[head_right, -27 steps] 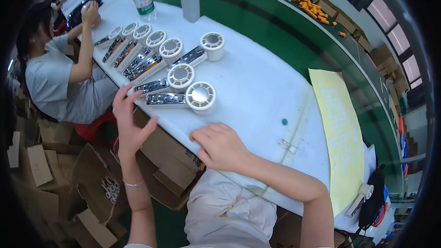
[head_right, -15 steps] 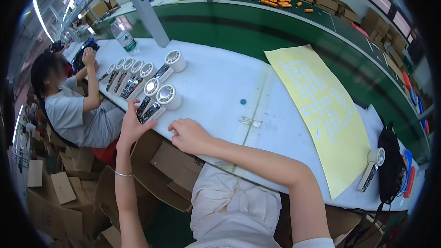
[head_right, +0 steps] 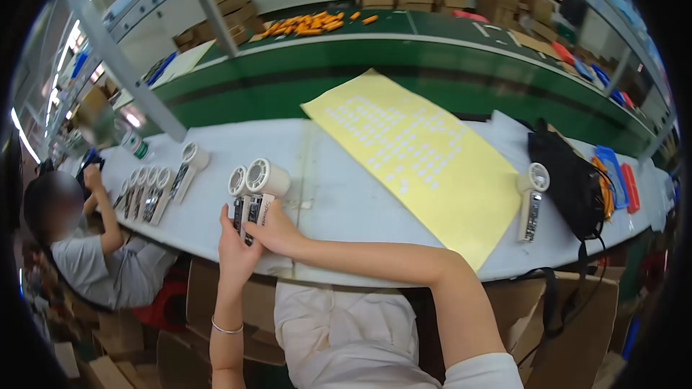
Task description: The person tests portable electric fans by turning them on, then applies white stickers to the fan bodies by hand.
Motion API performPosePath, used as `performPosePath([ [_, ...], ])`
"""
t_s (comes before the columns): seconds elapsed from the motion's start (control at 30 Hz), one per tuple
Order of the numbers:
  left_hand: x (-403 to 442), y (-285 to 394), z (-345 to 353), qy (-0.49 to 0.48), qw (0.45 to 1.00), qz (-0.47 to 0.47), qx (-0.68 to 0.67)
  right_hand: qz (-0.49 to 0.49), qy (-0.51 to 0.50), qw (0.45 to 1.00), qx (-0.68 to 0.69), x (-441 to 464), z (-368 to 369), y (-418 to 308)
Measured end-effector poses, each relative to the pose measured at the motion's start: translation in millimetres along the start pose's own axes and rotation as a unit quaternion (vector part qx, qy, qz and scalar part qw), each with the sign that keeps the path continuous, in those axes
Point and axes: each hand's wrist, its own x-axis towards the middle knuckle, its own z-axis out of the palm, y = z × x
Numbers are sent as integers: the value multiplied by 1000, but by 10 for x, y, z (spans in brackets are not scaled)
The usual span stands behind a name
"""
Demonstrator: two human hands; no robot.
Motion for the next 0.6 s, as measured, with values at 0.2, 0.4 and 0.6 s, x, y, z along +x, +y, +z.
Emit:
performPosePath([
  [0.2, 153, 153, 403, -62, 977, 65, -195, -53, -37, 998, -21, 6, -540, 81],
  [0.4, 223, 188, 248, -209, 884, -119, -400, -63, -83, 994, 45, 10, -618, 125],
  [0.6, 408, 128, 209, -256, 744, -278, -550, -44, -141, 989, 27, 33, -772, 45],
])
